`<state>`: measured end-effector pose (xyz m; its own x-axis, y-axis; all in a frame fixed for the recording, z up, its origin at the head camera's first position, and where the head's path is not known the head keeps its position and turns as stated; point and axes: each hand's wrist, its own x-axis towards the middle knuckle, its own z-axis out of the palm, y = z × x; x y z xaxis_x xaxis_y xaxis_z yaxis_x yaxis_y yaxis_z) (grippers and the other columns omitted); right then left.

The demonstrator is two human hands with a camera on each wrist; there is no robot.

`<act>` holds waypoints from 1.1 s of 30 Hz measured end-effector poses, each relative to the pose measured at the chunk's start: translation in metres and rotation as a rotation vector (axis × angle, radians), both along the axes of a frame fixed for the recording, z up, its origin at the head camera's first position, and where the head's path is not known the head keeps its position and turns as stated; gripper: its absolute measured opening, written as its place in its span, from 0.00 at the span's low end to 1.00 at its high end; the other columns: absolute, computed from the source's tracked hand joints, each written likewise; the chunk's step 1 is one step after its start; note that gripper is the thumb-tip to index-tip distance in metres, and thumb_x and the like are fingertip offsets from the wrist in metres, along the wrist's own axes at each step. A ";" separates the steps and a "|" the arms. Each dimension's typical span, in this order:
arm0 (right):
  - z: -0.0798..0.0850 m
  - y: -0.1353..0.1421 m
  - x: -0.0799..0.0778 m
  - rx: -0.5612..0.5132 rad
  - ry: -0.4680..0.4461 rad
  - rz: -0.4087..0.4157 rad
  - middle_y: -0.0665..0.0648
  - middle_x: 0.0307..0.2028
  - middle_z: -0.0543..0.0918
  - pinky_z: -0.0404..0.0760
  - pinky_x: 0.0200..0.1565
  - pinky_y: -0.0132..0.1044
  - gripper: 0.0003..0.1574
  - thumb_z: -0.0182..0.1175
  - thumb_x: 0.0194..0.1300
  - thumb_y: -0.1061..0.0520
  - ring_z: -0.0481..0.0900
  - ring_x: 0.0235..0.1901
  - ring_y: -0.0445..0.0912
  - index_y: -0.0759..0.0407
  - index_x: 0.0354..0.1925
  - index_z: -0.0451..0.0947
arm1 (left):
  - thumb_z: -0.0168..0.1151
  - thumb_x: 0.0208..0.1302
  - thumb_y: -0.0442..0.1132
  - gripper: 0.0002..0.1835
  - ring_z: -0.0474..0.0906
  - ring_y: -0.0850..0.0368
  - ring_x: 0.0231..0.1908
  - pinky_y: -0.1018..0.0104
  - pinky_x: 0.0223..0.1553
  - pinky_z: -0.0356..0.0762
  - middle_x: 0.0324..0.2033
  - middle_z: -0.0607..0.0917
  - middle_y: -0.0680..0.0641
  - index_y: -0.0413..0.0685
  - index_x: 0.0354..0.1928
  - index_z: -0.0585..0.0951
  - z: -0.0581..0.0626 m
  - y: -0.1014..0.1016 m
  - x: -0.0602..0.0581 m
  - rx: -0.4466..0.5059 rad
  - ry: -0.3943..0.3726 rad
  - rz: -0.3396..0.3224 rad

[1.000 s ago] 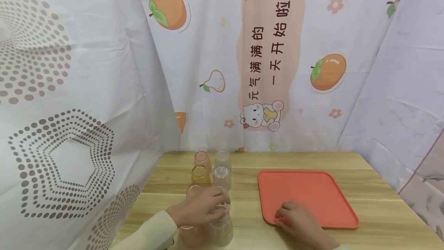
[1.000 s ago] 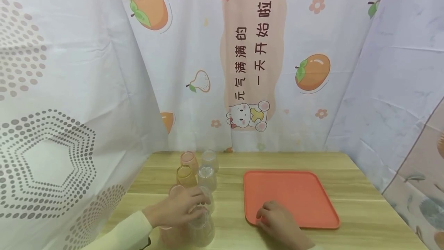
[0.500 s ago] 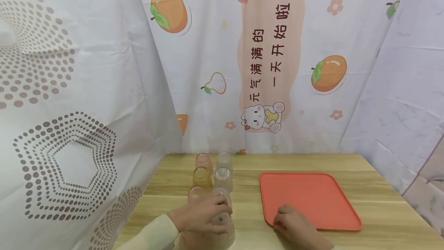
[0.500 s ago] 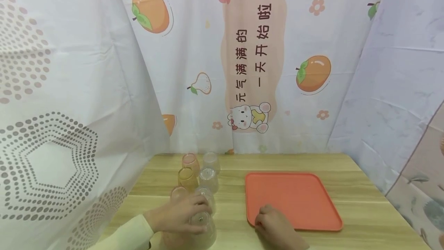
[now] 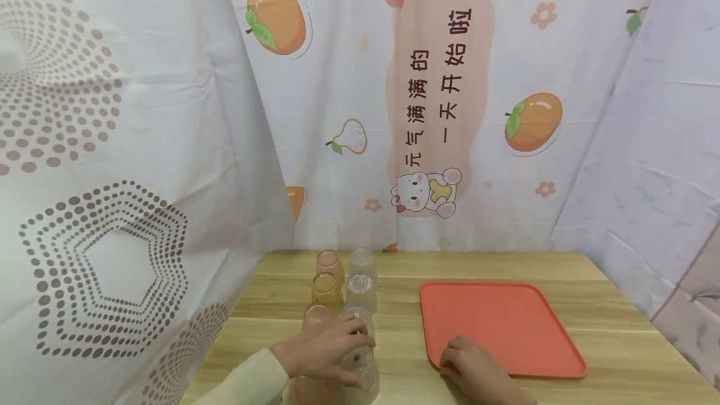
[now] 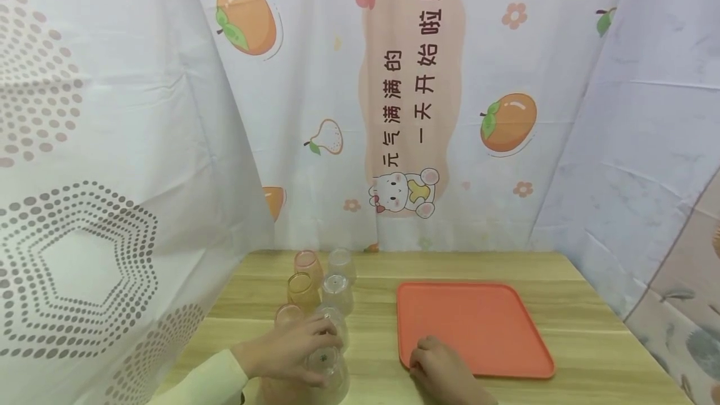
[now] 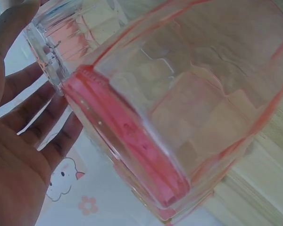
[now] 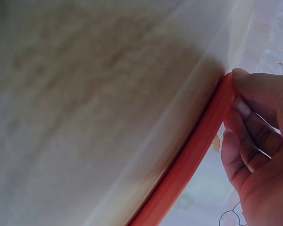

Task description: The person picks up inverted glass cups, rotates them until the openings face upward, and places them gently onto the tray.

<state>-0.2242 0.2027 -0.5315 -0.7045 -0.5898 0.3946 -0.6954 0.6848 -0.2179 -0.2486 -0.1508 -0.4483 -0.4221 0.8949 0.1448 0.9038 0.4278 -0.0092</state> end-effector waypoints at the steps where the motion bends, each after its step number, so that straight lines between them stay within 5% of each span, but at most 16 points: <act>1: 0.001 0.000 0.000 0.007 -0.016 -0.007 0.35 0.30 0.75 0.75 0.31 0.31 0.09 0.75 0.58 0.57 0.69 0.32 0.32 0.45 0.30 0.83 | 0.67 0.61 0.68 0.34 0.73 0.66 0.52 0.74 0.50 0.74 0.53 0.78 0.58 0.55 0.62 0.81 0.000 0.001 0.000 -0.009 -0.012 0.012; 13: 0.004 -0.001 -0.004 0.034 -0.064 -0.048 0.34 0.29 0.72 0.72 0.29 0.32 0.12 0.77 0.56 0.57 0.67 0.31 0.31 0.44 0.28 0.82 | 0.70 0.58 0.68 0.35 0.73 0.69 0.47 0.75 0.45 0.75 0.50 0.80 0.60 0.60 0.62 0.80 0.000 0.001 -0.001 -0.023 -0.094 0.083; 33: 0.000 -0.005 -0.003 0.012 -0.017 -0.058 0.32 0.26 0.68 0.67 0.27 0.29 0.16 0.78 0.51 0.58 0.61 0.28 0.30 0.43 0.25 0.79 | 0.71 0.59 0.66 0.32 0.72 0.73 0.39 0.80 0.38 0.71 0.47 0.80 0.60 0.59 0.60 0.81 0.001 0.003 0.003 -0.030 -0.056 0.082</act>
